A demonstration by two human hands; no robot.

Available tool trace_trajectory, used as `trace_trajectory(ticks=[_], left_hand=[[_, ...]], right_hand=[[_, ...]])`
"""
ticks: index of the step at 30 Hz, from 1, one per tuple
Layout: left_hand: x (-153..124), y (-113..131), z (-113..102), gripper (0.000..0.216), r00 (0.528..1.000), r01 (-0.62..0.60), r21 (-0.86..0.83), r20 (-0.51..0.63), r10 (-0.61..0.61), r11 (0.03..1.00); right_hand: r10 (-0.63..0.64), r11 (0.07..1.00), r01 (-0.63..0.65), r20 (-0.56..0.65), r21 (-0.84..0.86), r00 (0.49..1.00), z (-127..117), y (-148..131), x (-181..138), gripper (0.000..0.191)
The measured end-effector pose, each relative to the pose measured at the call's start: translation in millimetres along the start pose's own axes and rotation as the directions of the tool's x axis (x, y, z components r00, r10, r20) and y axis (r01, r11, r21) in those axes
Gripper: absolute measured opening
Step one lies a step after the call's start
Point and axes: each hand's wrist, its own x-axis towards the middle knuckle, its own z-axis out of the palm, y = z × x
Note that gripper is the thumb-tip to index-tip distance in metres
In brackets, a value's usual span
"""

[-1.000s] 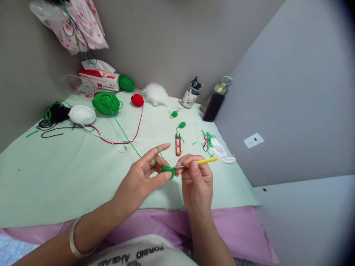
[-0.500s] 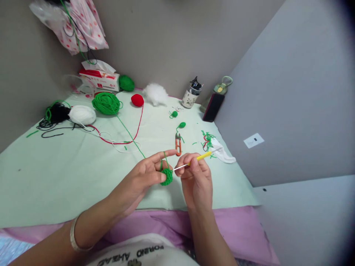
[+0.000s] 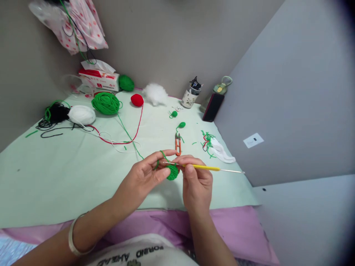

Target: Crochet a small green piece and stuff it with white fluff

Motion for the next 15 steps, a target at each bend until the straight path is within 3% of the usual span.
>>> trace_trajectory(ticks=[9, 12, 15], left_hand=[[1.3, 1.7, 2.2, 0.074, 0.999, -0.033, -0.027, -0.039, 0.032, 0.999], [2.1, 0.4, 0.0, 0.075, 0.999, -0.020, -0.024, -0.043, 0.019, 1.000], [3.6, -0.9, -2.5, 0.070, 0.997, -0.025, -0.004, -0.066, 0.025, 1.000]], right_hand=[[-0.023, 0.998, 0.024, 0.012, -0.060, 1.000, 1.4, -2.2, -0.7, 0.011], [-0.040, 0.995, 0.039, -0.010, -0.088, 0.999, 1.2, -2.5, -1.4, 0.010], [0.020, 0.999, -0.021, -0.033, -0.030, 0.999, 0.3, -1.5, -0.8, 0.011]])
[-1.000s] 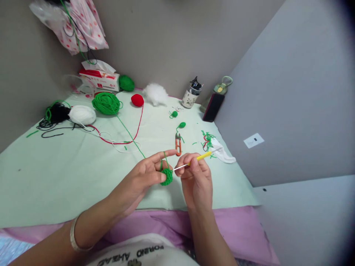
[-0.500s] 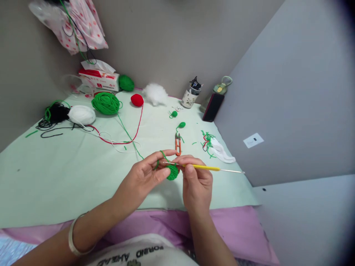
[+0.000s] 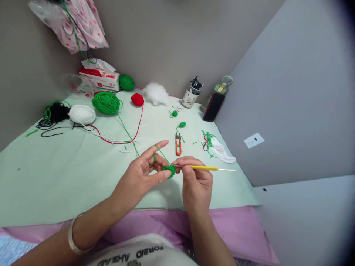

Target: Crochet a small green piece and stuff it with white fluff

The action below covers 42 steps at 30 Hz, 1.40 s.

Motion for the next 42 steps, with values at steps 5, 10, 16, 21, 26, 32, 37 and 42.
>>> trace_trajectory(ticks=[5, 10, 16, 21, 26, 32, 37, 42], left_hand=[[0.6, -0.4, -0.9, 0.065, 1.000, -0.015, 0.020, -0.019, 0.015, 1.000], [-1.0, 1.3, -0.5, 0.060, 0.999, -0.024, 0.060, -0.024, 0.026, 0.998], [-6.9, 0.9, 4.5, 0.051, 0.983, -0.117, 0.268, -0.109, 0.150, 0.956], [-5.0, -0.2, 6.0, 0.053, 0.999, 0.036, -0.053, -0.026, -0.038, 0.998], [2.3, 0.4, 0.7, 0.049, 0.974, 0.224, -0.289, 0.082, -0.209, 0.931], [1.7, -1.3, 1.3, 0.045, 0.998, 0.065, -0.146, 0.018, -0.063, 0.987], [2.4, -5.5, 4.6, 0.044, 0.999, 0.027, -0.129, -0.040, -0.032, 0.991], [5.3, -4.8, 0.5, 0.040, 0.973, 0.232, -0.320, 0.099, -0.210, 0.919]], right_hand=[[0.105, 0.977, -0.107, 0.020, 0.184, 0.994, 0.5, -1.1, 4.6, 0.015], [0.038, 0.994, -0.042, 0.043, 0.097, 0.998, -0.1, -7.5, 3.9, 0.017], [-0.351, 0.816, 0.418, 0.232, -0.400, 0.907, -3.2, -9.3, -7.5, 0.027], [-0.621, 0.403, 0.657, 0.338, -0.637, 0.708, -5.4, 7.3, -12.5, 0.034], [-0.339, 0.896, 0.342, 0.062, -0.283, 0.939, -4.3, 2.8, -1.8, 0.022], [-0.145, 0.988, 0.148, 0.054, -0.051, 0.988, 1.6, 2.8, 4.7, 0.014], [-0.352, 0.847, 0.378, 0.137, -0.374, 0.926, 1.5, 5.9, -4.9, 0.025], [-0.479, 0.721, 0.498, 0.173, -0.482, 0.861, -2.3, 5.9, -4.5, 0.030]])
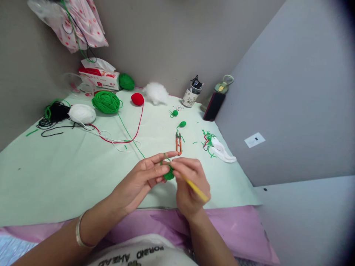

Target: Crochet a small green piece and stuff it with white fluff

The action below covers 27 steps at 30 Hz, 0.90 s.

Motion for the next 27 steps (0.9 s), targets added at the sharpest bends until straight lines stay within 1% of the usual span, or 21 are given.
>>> trace_trajectory(ticks=[1, 2, 3, 4, 5, 6, 8, 10, 14, 16, 17, 19, 21, 24, 27], left_hand=[[0.4, 1.3, -1.0, 0.036, 1.000, 0.015, -0.027, 0.006, -0.015, 1.000], [0.8, 2.5, -1.7, 0.034, 1.000, 0.010, -0.041, 0.001, -0.010, 0.999], [0.9, 3.5, -1.9, 0.033, 1.000, -0.005, -0.037, -0.010, 0.005, 0.999], [0.9, 4.1, -1.7, 0.033, 1.000, -0.025, -0.015, -0.017, 0.025, 1.000], [0.6, 4.2, -1.1, 0.033, 0.999, -0.048, 0.019, -0.016, 0.048, 0.999], [0.1, 4.0, -0.4, 0.034, 0.997, -0.071, 0.064, -0.007, 0.072, 0.995], [-1.3, 2.8, 0.5, 0.034, 0.993, -0.114, 0.154, 0.018, 0.113, 0.982], [-2.6, 1.8, -0.2, 0.033, 0.989, -0.147, 0.226, 0.024, 0.146, 0.963], [-3.6, 2.3, -3.8, 0.032, 0.978, -0.189, 0.313, -0.022, 0.206, 0.931], [-3.9, 3.1, -4.4, 0.032, 0.975, -0.201, 0.330, -0.027, 0.223, 0.922], [-4.2, 3.5, -4.4, 0.032, 0.974, -0.203, 0.338, -0.027, 0.225, 0.919], [-5.2, 4.3, -3.8, 0.032, 0.972, -0.206, 0.362, -0.031, 0.233, 0.909], [-6.5, 5.1, -3.1, 0.031, 0.967, -0.214, 0.404, -0.042, 0.252, 0.889], [-7.8, 6.0, -2.2, 0.030, 0.956, -0.229, 0.476, -0.055, 0.289, 0.849], [-7.6, 5.9, -1.2, 0.031, 0.944, -0.246, 0.528, -0.059, 0.324, 0.813]], right_hand=[[0.098, 0.991, -0.094, -0.037, 0.100, 0.995, -0.4, 0.3, 2.3, 0.026], [0.210, 0.956, -0.194, -0.053, 0.221, 0.976, -0.6, 0.3, 4.9, 0.023], [0.312, 0.899, -0.282, -0.039, 0.335, 0.949, -0.7, 0.1, 7.3, 0.022], [0.380, 0.839, -0.341, -0.007, 0.425, 0.925, -0.6, -0.3, 9.3, 0.020], [0.411, 0.795, -0.377, 0.034, 0.476, 0.911, -0.3, -0.7, 10.6, 0.019], [0.417, 0.776, -0.396, 0.072, 0.491, 0.906, 0.1, -1.0, 11.3, 0.017], [0.418, 0.777, -0.416, 0.107, 0.472, 0.902, 0.6, -1.1, 10.9, 0.015], [0.451, 0.757, -0.449, 0.116, 0.475, 0.885, 0.5, -0.4, 10.0, 0.014], [0.541, 0.604, -0.531, 0.183, 0.594, 0.821, -1.0, 1.7, 11.8, 0.016], [0.545, 0.562, -0.543, 0.214, 0.624, 0.811, -1.4, 2.0, 13.8, 0.018], [0.540, 0.558, -0.542, 0.221, 0.628, 0.812, -1.5, 2.0, 14.7, 0.018], [0.526, 0.576, -0.535, 0.221, 0.618, 0.821, -1.8, 1.7, 15.7, 0.018], [0.501, 0.624, -0.517, 0.208, 0.586, 0.840, -2.5, 0.8, 16.0, 0.018], [0.421, 0.755, -0.444, 0.162, 0.483, 0.892, -4.3, -2.4, 15.5, 0.017], [0.294, 0.891, -0.318, 0.124, 0.324, 0.948, -5.9, -6.1, 13.0, 0.018]])
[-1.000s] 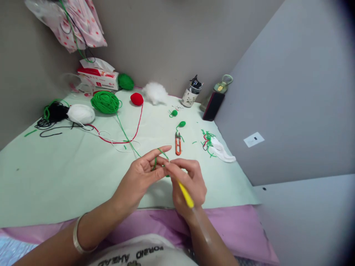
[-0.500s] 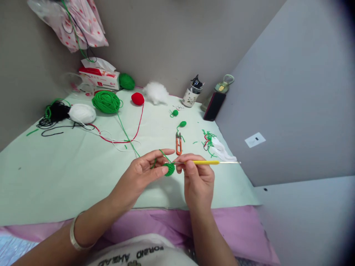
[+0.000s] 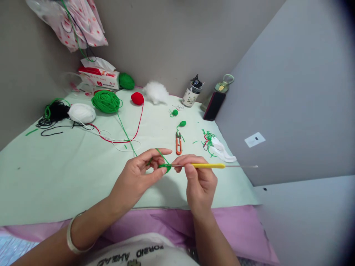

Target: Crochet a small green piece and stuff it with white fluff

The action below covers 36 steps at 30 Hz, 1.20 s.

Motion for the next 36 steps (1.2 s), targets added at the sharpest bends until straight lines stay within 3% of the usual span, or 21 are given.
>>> trace_trajectory(ticks=[6, 8, 12, 15, 20, 24, 27, 33, 36], left_hand=[[-1.2, -0.6, 2.9, 0.032, 0.997, -0.040, 0.073, -0.056, 0.044, 0.997], [-1.7, -0.6, 2.7, 0.032, 0.997, -0.046, 0.073, -0.053, 0.050, 0.996], [-0.9, 1.3, 1.2, 0.033, 0.999, -0.047, 0.071, -0.014, 0.048, 0.996], [-0.4, 4.3, 0.4, 0.033, 0.999, -0.036, 0.082, 0.005, 0.035, 0.996], [-0.3, 8.4, 0.5, 0.034, 0.998, -0.061, 0.122, -0.027, 0.064, 0.991], [0.8, 11.6, 3.4, 0.033, 0.991, -0.099, 0.172, -0.067, 0.112, 0.980], [0.8, 13.3, 5.3, 0.031, 0.980, -0.153, 0.231, -0.089, 0.178, 0.961], [1.4, 8.8, 3.1, 0.032, 0.968, -0.206, 0.301, -0.078, 0.239, 0.931], [1.5, 6.2, 2.0, 0.032, 0.960, -0.232, 0.344, -0.072, 0.272, 0.910]], right_hand=[[-0.281, 0.927, 0.294, 0.087, -0.233, 0.956, 1.1, 0.3, -6.9, 0.025], [-0.252, 0.946, 0.258, 0.056, -0.194, 0.966, 1.9, 1.0, -5.7, 0.023], [-0.085, 0.996, 0.086, -0.030, 0.040, 0.996, 3.8, 2.3, -0.2, 0.018], [-0.079, 0.993, 0.081, -0.024, 0.090, 0.997, 3.9, 1.8, 1.9, 0.017], [-0.160, 0.984, 0.166, 0.089, -0.066, 0.983, -0.4, -2.9, 2.5, 0.017], [-0.288, 0.925, 0.327, 0.201, -0.196, 0.936, -3.0, -4.6, 3.0, 0.022], [-0.340, 0.890, 0.384, 0.203, -0.247, 0.918, -2.8, -3.5, 2.5, 0.023], [-0.317, 0.900, 0.362, 0.204, -0.245, 0.926, -3.1, -3.4, 1.7, 0.025], [-0.385, 0.812, 0.461, 0.265, -0.357, 0.884, -0.8, -2.7, -0.3, 0.026]])
